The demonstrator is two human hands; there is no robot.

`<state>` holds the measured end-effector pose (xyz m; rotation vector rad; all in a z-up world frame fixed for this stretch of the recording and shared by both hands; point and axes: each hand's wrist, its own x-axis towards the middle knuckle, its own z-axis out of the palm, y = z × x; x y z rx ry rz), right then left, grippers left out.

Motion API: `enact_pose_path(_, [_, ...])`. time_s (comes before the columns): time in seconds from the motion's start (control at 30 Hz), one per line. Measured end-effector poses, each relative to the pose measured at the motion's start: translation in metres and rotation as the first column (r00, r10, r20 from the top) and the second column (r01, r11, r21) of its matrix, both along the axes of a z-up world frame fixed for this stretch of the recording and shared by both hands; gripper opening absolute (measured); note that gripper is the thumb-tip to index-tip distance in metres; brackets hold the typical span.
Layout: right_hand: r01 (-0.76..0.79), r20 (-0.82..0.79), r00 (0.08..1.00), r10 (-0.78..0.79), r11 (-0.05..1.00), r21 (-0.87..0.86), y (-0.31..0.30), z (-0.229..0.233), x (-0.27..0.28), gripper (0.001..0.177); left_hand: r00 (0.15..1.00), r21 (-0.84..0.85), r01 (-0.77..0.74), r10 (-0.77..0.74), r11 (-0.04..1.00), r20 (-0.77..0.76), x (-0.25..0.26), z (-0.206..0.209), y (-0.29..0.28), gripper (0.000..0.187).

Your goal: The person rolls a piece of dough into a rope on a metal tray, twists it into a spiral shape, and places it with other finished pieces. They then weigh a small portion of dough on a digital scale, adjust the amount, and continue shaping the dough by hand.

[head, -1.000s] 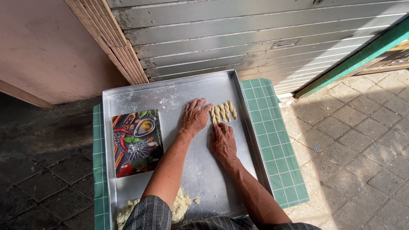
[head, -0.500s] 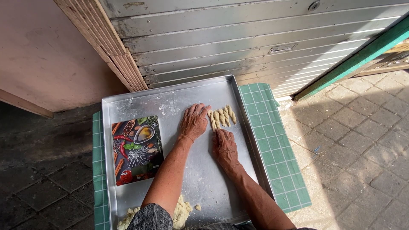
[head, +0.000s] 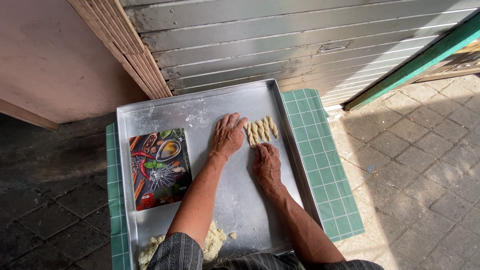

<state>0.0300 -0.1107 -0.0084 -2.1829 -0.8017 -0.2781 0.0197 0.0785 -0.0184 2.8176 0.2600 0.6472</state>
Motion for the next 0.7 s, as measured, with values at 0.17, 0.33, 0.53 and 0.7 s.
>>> enact_pose_path(0.17, [-0.007, -0.001, 1.0, 0.007, 1.0, -0.017, 0.001, 0.004, -0.004, 0.015, 1.0, -0.001, 0.004, -0.004, 1.0, 0.024, 0.0, -0.001, 0.0, 0.042])
enact_pose_path(0.33, [0.005, 0.032, 0.999, -0.004, 1.0, -0.03, 0.002, 0.0, -0.003, 0.015, 1.0, 0.012, -0.004, 0.004, 1.0, 0.03, 0.002, -0.003, 0.0, 0.042])
enact_pose_path(0.53, [0.017, -0.044, 0.999, -0.017, 1.0, -0.005, 0.004, 0.008, -0.003, 0.015, 0.999, -0.007, 0.012, -0.011, 1.0, 0.032, 0.005, -0.009, 0.004, 0.045])
enact_pose_path(0.7, [0.006, -0.077, 0.997, -0.008, 1.0, -0.027, 0.003, 0.002, -0.002, 0.016, 0.996, -0.009, -0.008, 0.009, 1.0, 0.089, 0.01, -0.019, 0.006, 0.044])
